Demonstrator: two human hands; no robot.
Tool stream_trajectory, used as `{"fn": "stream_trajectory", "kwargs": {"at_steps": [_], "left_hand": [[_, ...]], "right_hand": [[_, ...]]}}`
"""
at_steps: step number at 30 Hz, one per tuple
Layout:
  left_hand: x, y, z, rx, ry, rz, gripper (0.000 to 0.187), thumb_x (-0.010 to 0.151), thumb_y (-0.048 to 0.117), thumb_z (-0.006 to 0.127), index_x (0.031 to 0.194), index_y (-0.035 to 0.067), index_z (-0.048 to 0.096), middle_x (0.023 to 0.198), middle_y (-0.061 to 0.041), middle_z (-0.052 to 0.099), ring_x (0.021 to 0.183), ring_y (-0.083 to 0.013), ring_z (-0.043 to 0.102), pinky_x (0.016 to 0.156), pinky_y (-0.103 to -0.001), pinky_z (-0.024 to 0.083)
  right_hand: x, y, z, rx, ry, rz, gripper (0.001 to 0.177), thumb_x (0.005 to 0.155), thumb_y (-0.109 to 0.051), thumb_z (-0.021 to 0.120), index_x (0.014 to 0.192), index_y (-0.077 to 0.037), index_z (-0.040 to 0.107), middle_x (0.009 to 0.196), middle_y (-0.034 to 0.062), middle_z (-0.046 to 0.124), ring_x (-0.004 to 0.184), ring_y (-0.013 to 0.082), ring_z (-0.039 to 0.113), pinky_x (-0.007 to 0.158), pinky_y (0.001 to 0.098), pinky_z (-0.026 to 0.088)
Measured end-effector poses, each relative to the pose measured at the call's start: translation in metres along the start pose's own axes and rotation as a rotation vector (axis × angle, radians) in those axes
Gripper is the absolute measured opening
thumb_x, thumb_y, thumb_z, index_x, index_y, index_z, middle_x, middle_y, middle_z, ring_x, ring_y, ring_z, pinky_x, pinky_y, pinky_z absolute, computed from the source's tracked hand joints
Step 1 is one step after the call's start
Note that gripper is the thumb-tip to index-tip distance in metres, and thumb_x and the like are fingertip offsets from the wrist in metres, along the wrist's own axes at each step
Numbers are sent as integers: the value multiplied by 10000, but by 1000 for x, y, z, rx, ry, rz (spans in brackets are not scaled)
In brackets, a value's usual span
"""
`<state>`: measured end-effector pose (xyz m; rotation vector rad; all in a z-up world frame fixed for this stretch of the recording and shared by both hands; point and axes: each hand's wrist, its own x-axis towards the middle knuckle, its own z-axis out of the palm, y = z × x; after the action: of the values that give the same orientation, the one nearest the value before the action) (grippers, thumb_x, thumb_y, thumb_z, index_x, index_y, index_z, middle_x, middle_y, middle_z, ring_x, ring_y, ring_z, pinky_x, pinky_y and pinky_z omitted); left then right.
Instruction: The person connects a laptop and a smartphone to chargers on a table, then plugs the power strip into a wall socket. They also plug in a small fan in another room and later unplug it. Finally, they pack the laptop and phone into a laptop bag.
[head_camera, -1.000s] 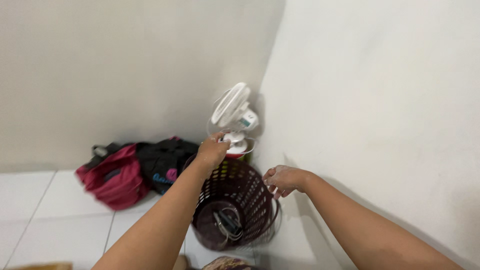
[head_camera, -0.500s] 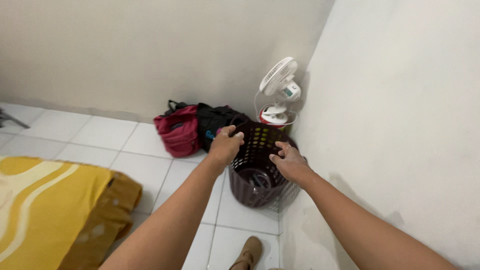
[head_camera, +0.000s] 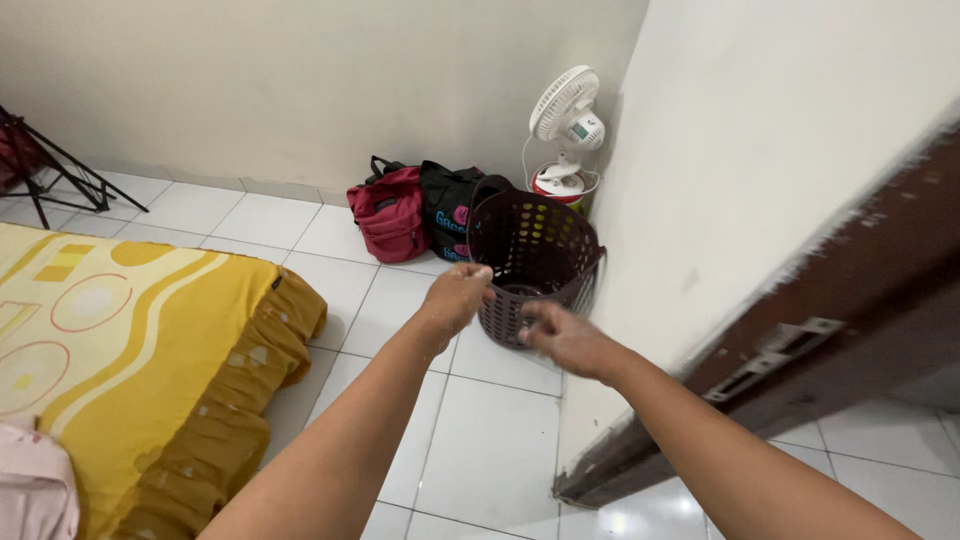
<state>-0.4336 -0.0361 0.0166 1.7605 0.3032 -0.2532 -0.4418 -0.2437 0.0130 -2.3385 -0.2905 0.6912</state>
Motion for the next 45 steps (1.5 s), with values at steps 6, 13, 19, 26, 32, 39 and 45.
{"fn": "stream_trajectory", "kwargs": {"at_steps": [6, 13, 19, 26, 32, 39, 45], "left_hand": [[-71, -3, 86, 286, -461, -210, 446, 945, 378, 546, 1282, 115, 673, 1088, -56, 751, 968, -212, 700, 852, -400, 544], [-158, 20, 227, 521, -879, -291, 637, 928, 544, 539, 1459, 195, 499, 1276, -79, 701, 1145, -269, 652, 1007, -480, 512], [-177, 43, 349, 570, -671, 84, 847, 942, 658, 496, 1593, 173, 253, 1657, -140, 253, 1519, -376, 232, 1207, -547, 240], [-139, 76, 454, 537, -436, 223, 1066, 861, 737, 445, 1574, 363, -253, 1702, -118, -226, 1563, -358, -164, 1225, -612, 58], [-90, 96, 534, 687, -328, 294, 1066, 865, 798, 414, 1591, 368, -238, 1690, -150, -251, 1537, -400, -258, 1224, -624, -69], [0, 158, 663, 721, -361, 377, 1017, 895, 777, 396, 1606, 356, -197, 1694, -156, -214, 1530, -421, -264, 1216, -632, -78], [54, 210, 765, 750, -493, 346, 951, 916, 728, 399, 1615, 369, -137, 1716, -130, -94, 1559, -423, -149, 1245, -605, 21]], "right_hand": [[-82, 73, -7, -222, -798, 230, 623, 940, -486, 618, 1434, -112, 555, 1325, 124, 676, 1100, 261, 703, 927, 377, 567], [-177, 188, -80, -253, -699, 267, 508, 916, -436, 584, 1309, -130, 684, 1287, 78, 708, 1108, 241, 713, 985, 408, 534], [-244, 278, -135, -33, 41, 252, 645, 899, -539, 517, 1442, -192, 541, 1458, 107, 558, 1322, 308, 554, 1097, 470, 462], [-299, 360, -192, -129, 527, 370, 993, 787, -731, 615, 1600, -304, 239, 1703, 87, 90, 1569, 311, 93, 1241, 501, 223], [-317, 431, -243, -167, 613, 445, 1029, 790, -763, 596, 1625, -314, 198, 1707, 121, 45, 1578, 361, -20, 1239, 564, 143], [-314, 522, -347, -79, 786, 511, 1041, 782, -754, 597, 1616, -277, 197, 1695, 171, 65, 1560, 375, 69, 1242, 559, 197], [-312, 583, -427, 97, 770, 649, 983, 805, -694, 584, 1615, -304, 188, 1704, 130, 39, 1584, 351, 11, 1224, 607, 205]]}}
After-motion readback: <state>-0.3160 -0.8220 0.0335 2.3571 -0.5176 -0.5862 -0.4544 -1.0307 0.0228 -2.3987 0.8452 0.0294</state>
